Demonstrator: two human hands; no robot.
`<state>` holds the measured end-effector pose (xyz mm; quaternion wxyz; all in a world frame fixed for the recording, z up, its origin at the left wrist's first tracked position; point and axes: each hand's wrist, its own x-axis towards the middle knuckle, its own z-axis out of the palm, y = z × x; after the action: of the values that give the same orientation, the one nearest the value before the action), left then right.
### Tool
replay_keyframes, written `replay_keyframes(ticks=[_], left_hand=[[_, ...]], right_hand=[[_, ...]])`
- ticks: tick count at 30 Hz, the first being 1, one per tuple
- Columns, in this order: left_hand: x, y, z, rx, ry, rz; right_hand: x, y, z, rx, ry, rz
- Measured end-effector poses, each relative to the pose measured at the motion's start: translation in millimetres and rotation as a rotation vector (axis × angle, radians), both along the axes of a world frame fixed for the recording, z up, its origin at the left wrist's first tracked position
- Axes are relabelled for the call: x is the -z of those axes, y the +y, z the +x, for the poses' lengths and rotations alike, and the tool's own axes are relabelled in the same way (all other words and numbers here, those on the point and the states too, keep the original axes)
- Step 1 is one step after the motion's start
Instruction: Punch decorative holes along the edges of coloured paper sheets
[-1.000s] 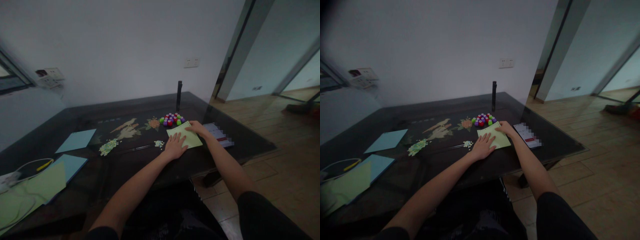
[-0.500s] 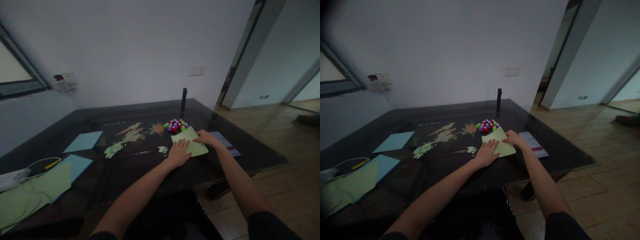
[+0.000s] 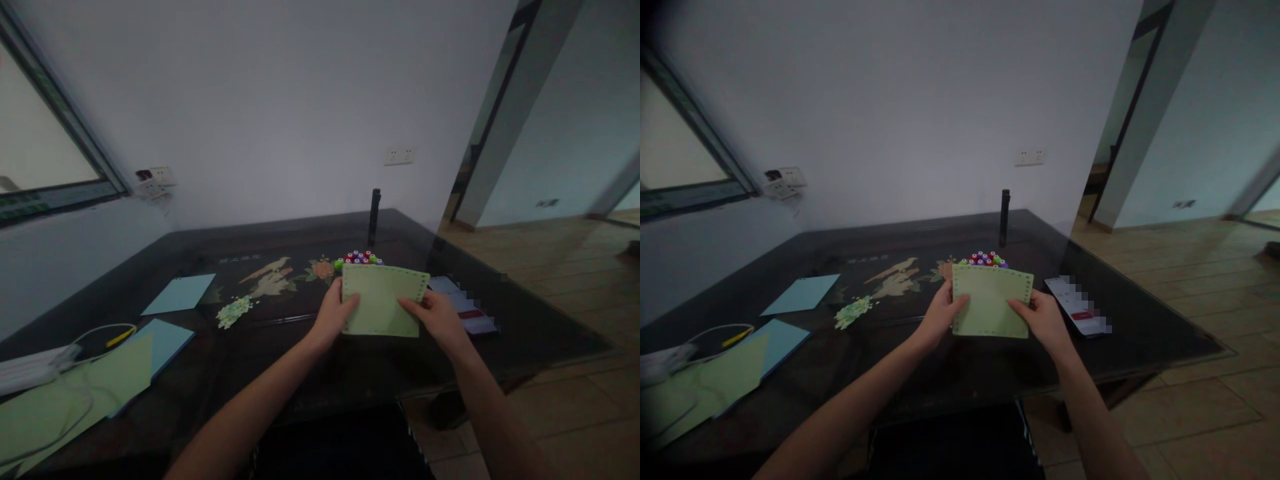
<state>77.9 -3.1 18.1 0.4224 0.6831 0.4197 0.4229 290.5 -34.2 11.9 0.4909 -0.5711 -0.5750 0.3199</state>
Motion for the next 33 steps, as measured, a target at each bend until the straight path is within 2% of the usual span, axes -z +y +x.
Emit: replay_keyframes(ticks=[5,8,12,20,27,33], left_hand=[[4.9,-47.0,-23.8,-0.059,-0.246,0.034],[12.0,-69.6,-34.0,-0.183,-0.253,0.040],[26.5,-87.4,-43.4,-0.324,-0.223,-0.001],[33.5,-94.9,-46.5,-0.387,-0.222,-0.006],[54.3,-98.8,-45.7,-0.409,-0.264,-0.104],[46.0,-101.9,-45.3,-0.360,-0.245,-0.083]], right_hand=[[5.0,-28.0,-38.1,0.003,0.046,0.083],[12.4,-40.7,-58.2,0.002,0.102,0.120],[24.1,-47.3,-74.3,-0.060,0.153,0.084],[21.8,-51.7,-76.2,-0.159,0.210,0.051],[42.6,-48.4,-81.8,-0.178,0.239,0.005],[34.9,-54.2,-80.2,-0.185,0.232,0.022]])
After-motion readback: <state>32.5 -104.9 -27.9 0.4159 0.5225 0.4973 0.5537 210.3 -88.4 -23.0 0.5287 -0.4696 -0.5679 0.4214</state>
